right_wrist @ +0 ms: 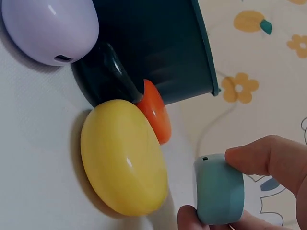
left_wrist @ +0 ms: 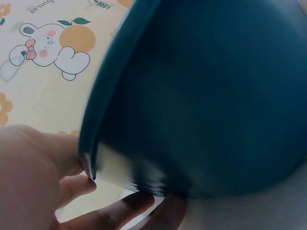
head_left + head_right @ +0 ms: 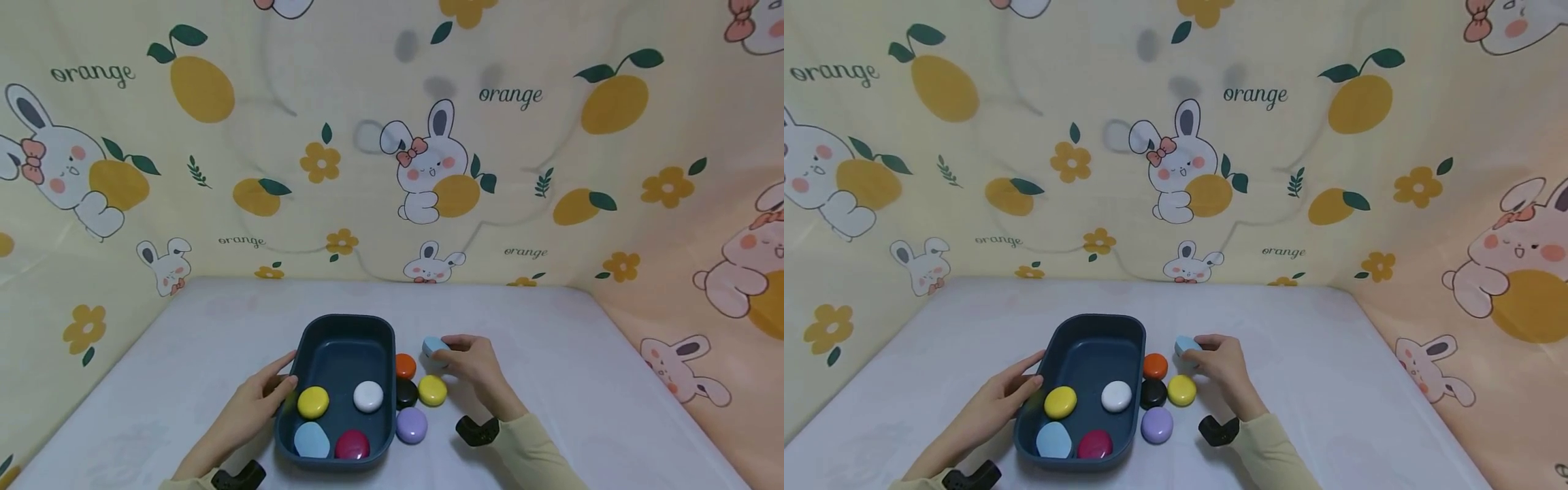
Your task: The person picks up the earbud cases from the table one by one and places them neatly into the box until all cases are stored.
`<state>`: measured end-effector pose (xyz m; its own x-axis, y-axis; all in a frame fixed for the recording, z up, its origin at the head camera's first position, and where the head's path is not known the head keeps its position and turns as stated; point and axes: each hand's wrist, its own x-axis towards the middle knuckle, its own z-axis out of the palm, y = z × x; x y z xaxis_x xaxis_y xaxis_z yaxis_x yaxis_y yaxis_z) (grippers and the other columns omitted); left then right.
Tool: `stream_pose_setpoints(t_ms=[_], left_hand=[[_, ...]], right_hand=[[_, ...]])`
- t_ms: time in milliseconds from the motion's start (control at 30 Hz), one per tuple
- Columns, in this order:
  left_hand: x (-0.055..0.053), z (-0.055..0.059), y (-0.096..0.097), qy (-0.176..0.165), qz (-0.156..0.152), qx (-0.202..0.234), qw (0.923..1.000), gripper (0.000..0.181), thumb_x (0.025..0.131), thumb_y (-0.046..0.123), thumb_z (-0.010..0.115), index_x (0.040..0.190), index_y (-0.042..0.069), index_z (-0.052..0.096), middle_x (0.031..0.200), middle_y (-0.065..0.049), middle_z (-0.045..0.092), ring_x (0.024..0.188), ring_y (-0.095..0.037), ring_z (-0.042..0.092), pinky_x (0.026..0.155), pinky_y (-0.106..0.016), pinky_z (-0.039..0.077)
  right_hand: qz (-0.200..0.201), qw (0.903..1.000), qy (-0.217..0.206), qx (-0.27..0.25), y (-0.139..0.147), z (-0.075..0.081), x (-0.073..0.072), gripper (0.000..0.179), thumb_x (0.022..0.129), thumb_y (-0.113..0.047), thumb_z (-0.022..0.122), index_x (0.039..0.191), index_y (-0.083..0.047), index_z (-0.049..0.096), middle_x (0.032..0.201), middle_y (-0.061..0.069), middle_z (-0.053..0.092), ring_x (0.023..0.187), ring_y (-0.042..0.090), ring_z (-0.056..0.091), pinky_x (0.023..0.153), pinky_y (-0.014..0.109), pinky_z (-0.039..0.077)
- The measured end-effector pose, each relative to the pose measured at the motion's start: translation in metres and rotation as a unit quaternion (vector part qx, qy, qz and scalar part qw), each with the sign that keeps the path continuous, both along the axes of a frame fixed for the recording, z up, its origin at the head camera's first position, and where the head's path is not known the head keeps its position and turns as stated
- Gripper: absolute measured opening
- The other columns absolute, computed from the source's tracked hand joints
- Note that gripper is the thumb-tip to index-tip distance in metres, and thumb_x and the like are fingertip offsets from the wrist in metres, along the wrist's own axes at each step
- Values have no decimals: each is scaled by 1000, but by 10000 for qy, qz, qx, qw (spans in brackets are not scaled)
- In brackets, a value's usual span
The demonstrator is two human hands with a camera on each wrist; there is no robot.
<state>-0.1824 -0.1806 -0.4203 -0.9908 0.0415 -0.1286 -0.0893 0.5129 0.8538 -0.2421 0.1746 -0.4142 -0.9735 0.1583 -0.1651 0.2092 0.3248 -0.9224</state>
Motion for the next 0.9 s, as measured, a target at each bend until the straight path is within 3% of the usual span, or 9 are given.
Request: stream_pose_setpoints(t_ms=[267,900], left_hand=[[1,0,-2,20,15,-18,10000,60,99,39,58,152,18,40,130,-19,59,106,-28,62,80,-45,57],[0,0,-2,141,-32,29,9999,58,99,38,59,151,18,41,129,-17,60,110,-28,61,83,-45,56]], right_hand=[[-24,9999,131,-42,1,3,-2,42,82,-16,80,118,0,67,116,16,63,107,33,54,95,49,48],[-80,9989,243,-399,-6,12,1,41,81,-15,80,117,0,68,117,17,62,110,34,52,99,50,45]])
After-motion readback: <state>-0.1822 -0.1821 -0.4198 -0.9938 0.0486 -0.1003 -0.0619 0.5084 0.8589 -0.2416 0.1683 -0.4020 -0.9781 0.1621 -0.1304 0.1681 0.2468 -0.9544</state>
